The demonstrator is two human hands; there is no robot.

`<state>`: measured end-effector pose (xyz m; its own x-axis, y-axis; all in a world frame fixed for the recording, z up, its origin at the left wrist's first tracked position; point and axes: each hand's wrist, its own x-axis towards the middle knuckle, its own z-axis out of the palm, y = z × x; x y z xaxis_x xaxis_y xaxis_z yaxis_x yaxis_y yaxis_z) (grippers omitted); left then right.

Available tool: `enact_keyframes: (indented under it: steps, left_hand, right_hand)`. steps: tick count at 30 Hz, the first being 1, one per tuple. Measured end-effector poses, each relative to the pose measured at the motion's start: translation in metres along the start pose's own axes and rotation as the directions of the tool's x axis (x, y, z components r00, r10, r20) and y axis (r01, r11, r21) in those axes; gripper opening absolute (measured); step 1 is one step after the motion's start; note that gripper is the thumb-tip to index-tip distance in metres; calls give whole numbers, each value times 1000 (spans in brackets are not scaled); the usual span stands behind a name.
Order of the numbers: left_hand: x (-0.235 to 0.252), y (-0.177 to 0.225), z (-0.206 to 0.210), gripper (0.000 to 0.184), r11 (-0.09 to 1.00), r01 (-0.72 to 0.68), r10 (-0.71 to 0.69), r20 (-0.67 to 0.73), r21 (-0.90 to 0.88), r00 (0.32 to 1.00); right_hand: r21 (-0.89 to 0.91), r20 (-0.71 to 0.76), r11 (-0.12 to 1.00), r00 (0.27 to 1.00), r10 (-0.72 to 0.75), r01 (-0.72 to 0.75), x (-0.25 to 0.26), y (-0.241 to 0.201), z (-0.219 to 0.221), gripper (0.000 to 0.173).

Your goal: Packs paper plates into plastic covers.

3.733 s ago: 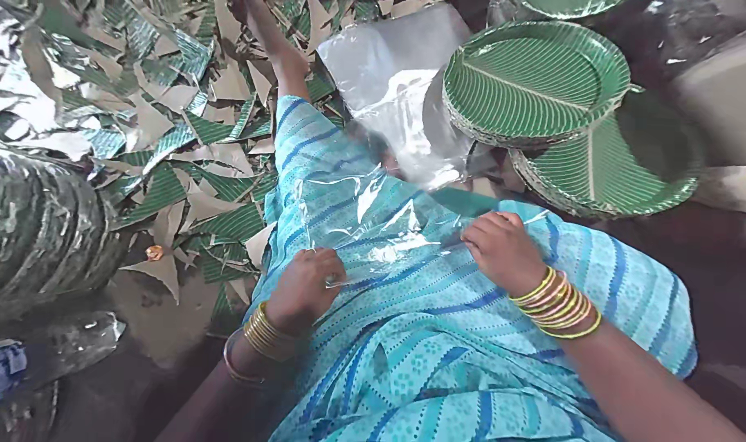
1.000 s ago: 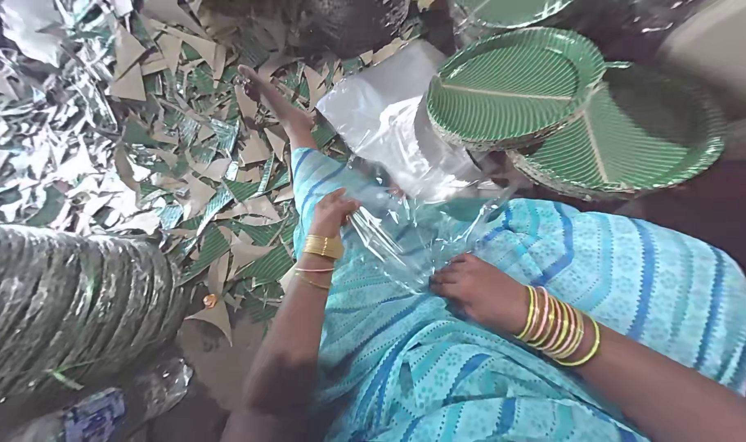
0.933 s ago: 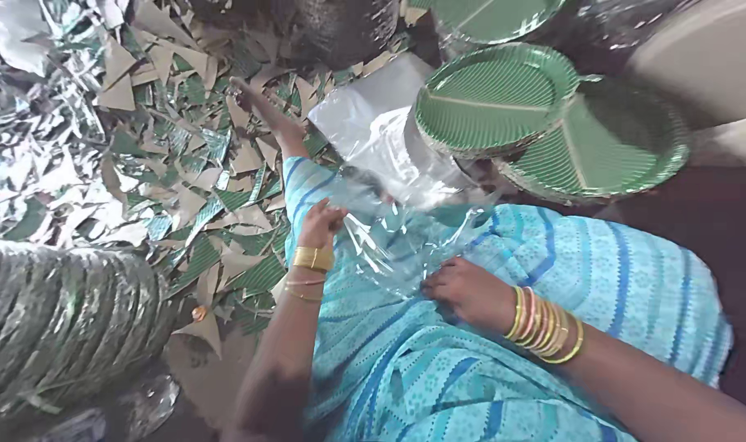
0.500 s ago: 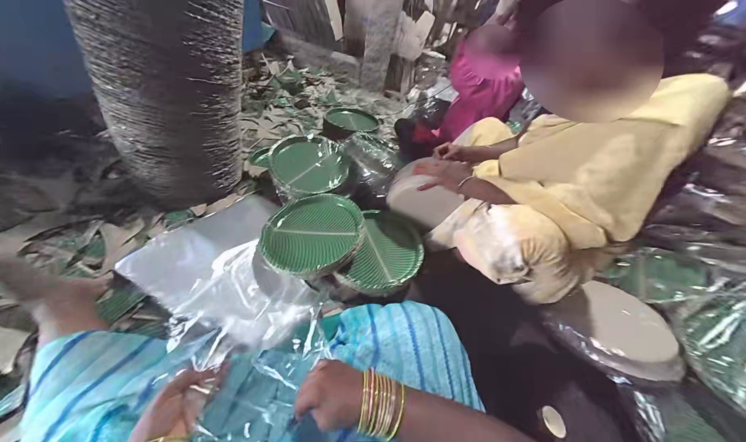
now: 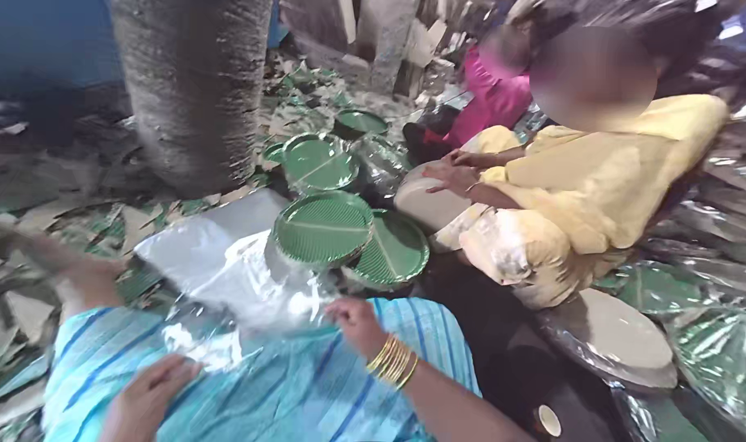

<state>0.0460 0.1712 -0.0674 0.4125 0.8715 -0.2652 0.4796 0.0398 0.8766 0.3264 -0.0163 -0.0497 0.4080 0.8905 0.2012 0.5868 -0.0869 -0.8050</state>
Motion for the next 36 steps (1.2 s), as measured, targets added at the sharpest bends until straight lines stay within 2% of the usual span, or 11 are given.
enact_keyframes:
  steps: [2, 5, 6, 8, 10, 12, 15, 18, 23, 26, 36]
  left_hand:
    - [-6, 8, -9, 30, 995, -100, 102, -136, 21, 985]
    - [-22, 28, -27, 42, 948, -298, 243, -345, -114, 907]
    - [-28, 29, -32, 39, 896, -431, 354, -419, -105, 836]
    - [-48, 26, -46, 20, 745, -644, 637, -470, 172, 611]
    - [-79, 15, -58, 19, 619, -618, 785, -372, 485, 495]
    - [-107, -15, -62, 25, 606, -512, 770, -287, 609, 570]
    - [-138, -67, -56, 50, 707, -357, 559, -173, 611, 811]
    - [-159, -85, -42, 47, 746, -249, 438, -173, 618, 882]
    - [-152, -78, -34, 17, 707, -240, 514, -250, 666, 821]
    - [-145, -78, -36, 16, 682, -309, 597, -261, 662, 758]
    - [-160, -109, -51, 21, 604, -289, 653, -253, 743, 714]
  right_hand:
    - [77, -114, 997, 993, 27, -18, 5, 9, -2, 23]
    - [102, -172, 992, 983, -63, 81, 7, 20, 0, 19]
    - [79, -169, 985, 975, -141, 156, 5, 21, 1, 17]
    - [-19, -93, 949, 944, -316, 316, 0, 18, 0, 19]
    - [-72, 33, 910, 913, -408, 409, -10, 13, 2, 21]
    - [-100, 152, 893, 894, -422, 438, -21, 15, 13, 22]
    - [-173, 350, 871, 855, -383, 461, -22, 20, 28, 23]
    - [-194, 463, 858, 815, -349, 477, -21, 20, 33, 22]
    - [-265, 476, 855, 831, -287, 447, -24, 21, 30, 22]
    - [-299, 462, 853, 847, -263, 428, -25, 18, 26, 23]
    - [-370, 367, 831, 887, -281, 416, -15, 20, 28, 25]
